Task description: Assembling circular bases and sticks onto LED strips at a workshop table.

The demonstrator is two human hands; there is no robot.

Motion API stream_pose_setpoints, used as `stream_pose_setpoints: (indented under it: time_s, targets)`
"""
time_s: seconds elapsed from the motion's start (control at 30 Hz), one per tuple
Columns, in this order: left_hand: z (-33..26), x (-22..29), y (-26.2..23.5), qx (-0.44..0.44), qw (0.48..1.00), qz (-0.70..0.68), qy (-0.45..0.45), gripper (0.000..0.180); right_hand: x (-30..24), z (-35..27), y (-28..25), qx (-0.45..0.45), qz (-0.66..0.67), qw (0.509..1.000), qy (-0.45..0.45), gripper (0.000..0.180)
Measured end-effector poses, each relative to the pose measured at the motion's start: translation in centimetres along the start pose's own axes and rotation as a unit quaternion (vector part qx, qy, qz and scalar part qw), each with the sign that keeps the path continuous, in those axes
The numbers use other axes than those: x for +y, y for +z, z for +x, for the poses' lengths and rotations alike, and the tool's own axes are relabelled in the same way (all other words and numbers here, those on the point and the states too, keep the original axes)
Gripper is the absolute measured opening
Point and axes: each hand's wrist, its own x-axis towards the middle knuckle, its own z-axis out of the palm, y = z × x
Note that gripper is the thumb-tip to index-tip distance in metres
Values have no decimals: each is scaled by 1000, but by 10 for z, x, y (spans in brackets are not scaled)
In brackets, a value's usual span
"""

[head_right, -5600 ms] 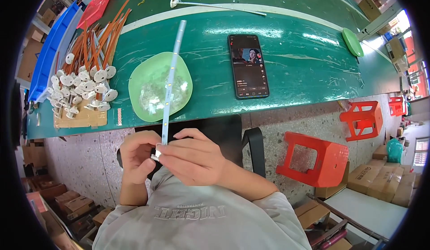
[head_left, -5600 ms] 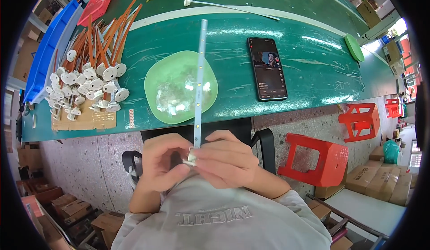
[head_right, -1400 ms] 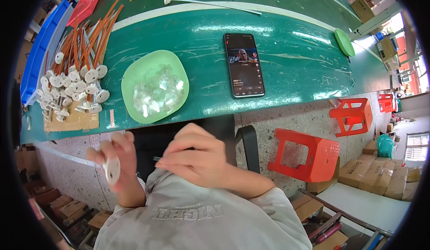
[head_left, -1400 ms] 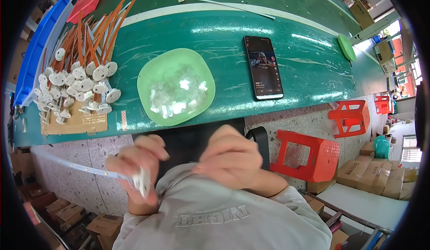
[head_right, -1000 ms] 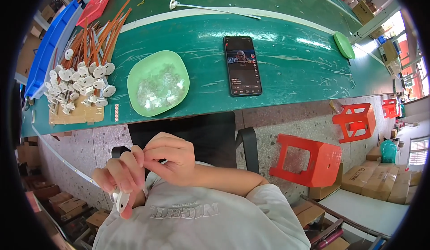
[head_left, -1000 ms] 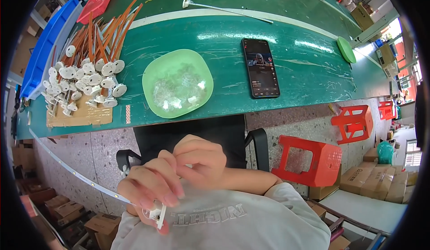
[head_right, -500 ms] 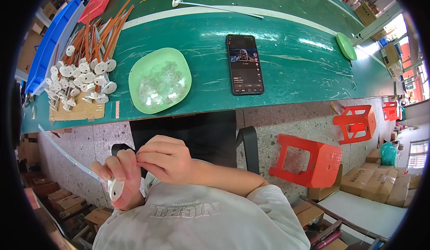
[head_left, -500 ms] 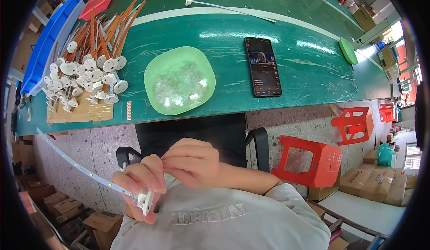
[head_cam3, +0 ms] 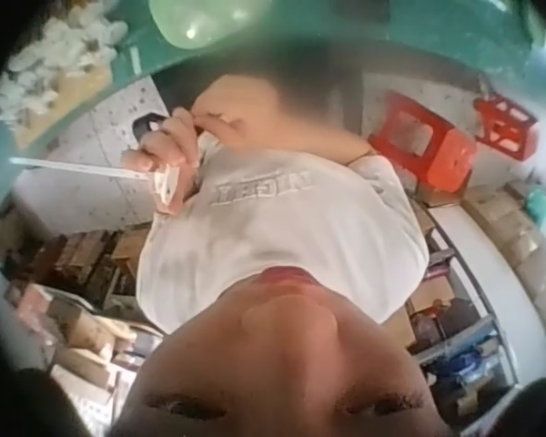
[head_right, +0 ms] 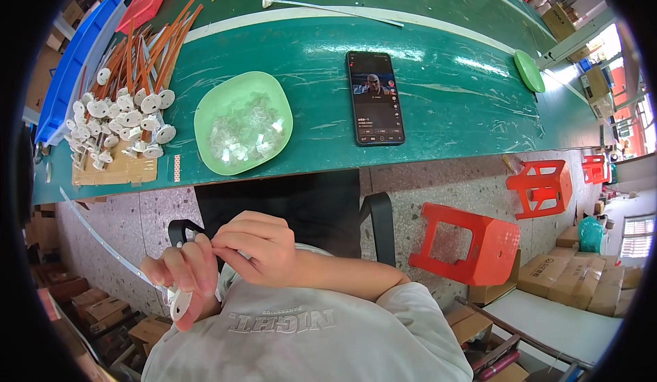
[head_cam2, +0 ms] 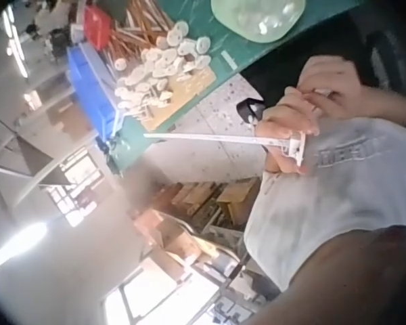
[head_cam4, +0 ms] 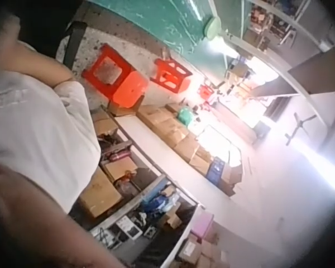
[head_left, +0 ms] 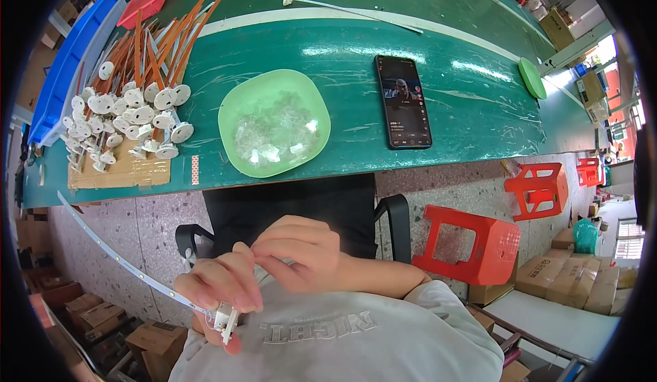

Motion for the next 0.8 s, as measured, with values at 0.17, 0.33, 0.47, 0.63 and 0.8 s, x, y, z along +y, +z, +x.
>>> stream_pose_setpoints:
  time_s: [0.17, 0.33, 0.47, 0.63, 0.8]
  targets:
    - [4, 6, 3, 30, 997, -64, -27, 59, 3, 0, 2, 12, 9, 999, -33, 25]
    - [5, 6, 7, 42, 994, -95, -44, 56, 6, -3, -3, 1, 14, 997, -76, 26]
    - [2, 6, 13, 75, 991, -103, -40, 54, 8, -5, -2, 7, 13, 994, -108, 26]
    - [1, 7, 17, 102, 982, -153, -38, 50, 7, -6, -3, 7, 22, 993, -119, 26]
    - [4, 8, 21, 112, 979, -163, -43, 47, 7, -6, -5, 4, 9, 991, -135, 25]
